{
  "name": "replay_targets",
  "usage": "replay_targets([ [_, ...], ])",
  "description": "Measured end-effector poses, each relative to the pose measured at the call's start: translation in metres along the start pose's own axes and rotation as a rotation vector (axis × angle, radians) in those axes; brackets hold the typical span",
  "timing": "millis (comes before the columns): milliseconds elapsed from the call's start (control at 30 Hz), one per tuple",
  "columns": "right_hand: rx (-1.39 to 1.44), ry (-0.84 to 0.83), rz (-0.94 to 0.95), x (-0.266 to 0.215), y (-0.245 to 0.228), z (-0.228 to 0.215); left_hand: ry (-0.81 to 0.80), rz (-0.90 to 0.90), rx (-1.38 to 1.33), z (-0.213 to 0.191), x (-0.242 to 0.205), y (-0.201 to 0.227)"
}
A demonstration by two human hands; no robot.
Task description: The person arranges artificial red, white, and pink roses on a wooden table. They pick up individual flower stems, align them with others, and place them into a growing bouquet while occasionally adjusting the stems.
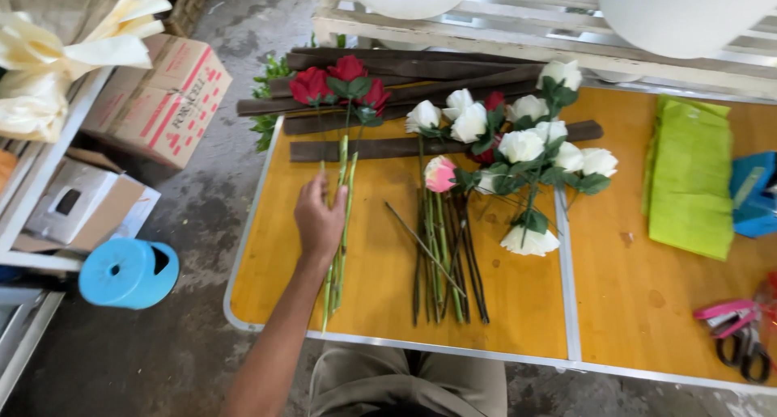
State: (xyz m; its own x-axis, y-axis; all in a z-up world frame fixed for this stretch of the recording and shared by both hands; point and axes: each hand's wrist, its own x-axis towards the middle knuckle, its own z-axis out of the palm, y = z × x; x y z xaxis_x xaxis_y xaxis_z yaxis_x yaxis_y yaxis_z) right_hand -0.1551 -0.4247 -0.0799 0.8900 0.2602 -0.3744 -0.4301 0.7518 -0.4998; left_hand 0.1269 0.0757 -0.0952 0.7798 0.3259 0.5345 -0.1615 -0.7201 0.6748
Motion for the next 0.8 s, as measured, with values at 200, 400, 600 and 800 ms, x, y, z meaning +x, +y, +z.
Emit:
replay_targets([
  [200,-0.431,0.027,-0.438,0.11,0.066,0.22,-0.262,-0.301,-0.63,-0.085,-0.039,0.154],
  [400,-0.614,-0.053,-0.804,0.135,0.111,0.252,-0.376,0.107,-0.854,-0.096,-0.095,0.199],
  [600,-0.271,-0.15,-0.763,0.13,0.103,0.249,-0.312,0.289,-0.7,-0.1,-0.097,0.216],
  [800,-0.252,-0.14,-0.788,0.128,0.106,0.25,-0.29,0.38,-0.599,-0.098,-0.101,0.214],
])
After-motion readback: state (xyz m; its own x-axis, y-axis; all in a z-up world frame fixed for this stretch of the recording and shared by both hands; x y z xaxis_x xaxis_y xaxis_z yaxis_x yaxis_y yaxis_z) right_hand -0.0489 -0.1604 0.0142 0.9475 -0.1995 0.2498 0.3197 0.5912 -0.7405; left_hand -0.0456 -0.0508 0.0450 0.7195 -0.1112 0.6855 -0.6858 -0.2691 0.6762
